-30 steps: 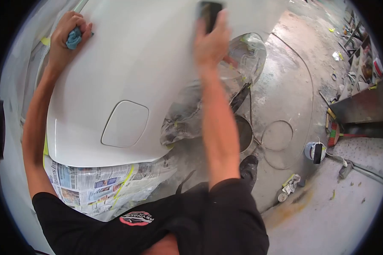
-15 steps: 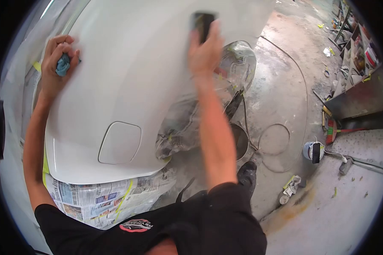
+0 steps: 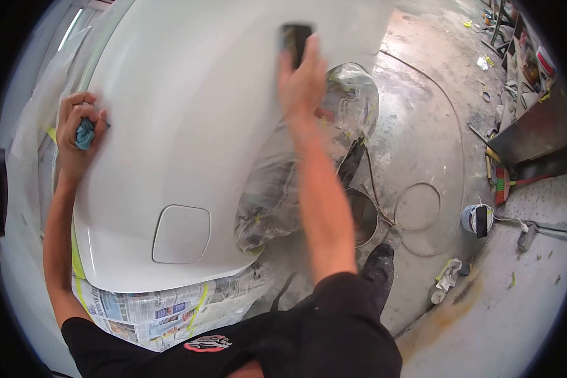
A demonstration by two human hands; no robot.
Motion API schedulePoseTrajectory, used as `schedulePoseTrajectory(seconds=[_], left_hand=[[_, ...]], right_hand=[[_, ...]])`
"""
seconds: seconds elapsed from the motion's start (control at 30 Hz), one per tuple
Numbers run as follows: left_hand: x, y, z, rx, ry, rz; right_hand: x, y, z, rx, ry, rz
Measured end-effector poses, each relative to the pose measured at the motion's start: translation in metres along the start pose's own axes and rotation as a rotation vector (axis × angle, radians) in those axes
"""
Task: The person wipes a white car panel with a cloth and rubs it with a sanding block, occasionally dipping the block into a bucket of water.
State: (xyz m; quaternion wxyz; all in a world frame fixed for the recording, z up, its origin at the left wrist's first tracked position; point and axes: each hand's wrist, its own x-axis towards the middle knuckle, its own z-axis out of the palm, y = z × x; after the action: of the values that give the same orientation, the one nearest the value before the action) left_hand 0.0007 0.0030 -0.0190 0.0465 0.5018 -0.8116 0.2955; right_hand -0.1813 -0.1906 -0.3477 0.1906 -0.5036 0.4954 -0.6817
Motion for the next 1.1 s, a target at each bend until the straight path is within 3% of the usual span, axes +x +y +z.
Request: schedulePoseTrajectory(seconds=[0.07, 0.17, 0.27, 0.33, 0.4, 0.53, 0.63, 0.7, 0.73, 0.77, 0.87, 0.93, 1.0, 1.1], left_hand=[[0.002, 0.000, 0.000, 0.001, -0.002, 0.008], [-0.004, 0.001, -0.002, 0.017, -0.018, -0.040], [0.000, 0.001, 0.003, 0.003, -0.015, -0.029], [0.001, 0.002, -0.001, 0.003, -0.019, -0.009], [0.000, 0.001, -0.001, 0.011, -0.027, 0.002], [0.001, 0.001, -0.002, -0.006, -0.029, -0.025], [-0.007, 0.000, 0.000, -0.015, -0.059, -0.093], [-0.005, -0.001, 0.000, -0.005, -0.059, -0.085], [-0.007, -0.001, 0.000, -0.008, -0.064, -0.081], [-0.007, -0.001, -0.001, -0.009, -0.064, -0.073], [-0.001, -0.001, -0.001, -0.007, -0.046, -0.031], [-0.001, 0.001, 0.000, -0.016, -0.035, -0.024], [-0.001, 0.002, -0.001, -0.022, -0.036, -0.032], [0.000, 0.002, -0.001, 0.017, -0.040, -0.001]], right_hand=[[-0.072, -0.035, -0.020, 0.116, -0.056, -0.055], [-0.081, -0.025, -0.030, 0.182, -0.071, -0.255], [0.011, 0.030, 0.001, 0.141, -0.025, -0.078], [0.065, 0.058, 0.009, 0.082, -0.119, 0.248], [0.065, 0.046, 0.009, -0.028, -0.114, 0.320], [-0.043, -0.012, -0.015, 0.155, -0.062, 0.029], [-0.061, 0.001, -0.031, 0.222, -0.145, -0.078], [-0.009, 0.041, -0.004, 0.160, -0.037, -0.001], [0.021, 0.068, 0.007, 0.175, -0.038, 0.122], [0.051, 0.067, -0.003, 0.150, -0.170, 0.380], [0.061, 0.059, 0.000, 0.032, -0.166, 0.458], [0.015, 0.037, 0.004, 0.052, 0.009, 0.100], [-0.045, -0.008, -0.011, 0.152, -0.042, -0.007], [-0.044, -0.007, -0.022, 0.189, -0.118, -0.247]])
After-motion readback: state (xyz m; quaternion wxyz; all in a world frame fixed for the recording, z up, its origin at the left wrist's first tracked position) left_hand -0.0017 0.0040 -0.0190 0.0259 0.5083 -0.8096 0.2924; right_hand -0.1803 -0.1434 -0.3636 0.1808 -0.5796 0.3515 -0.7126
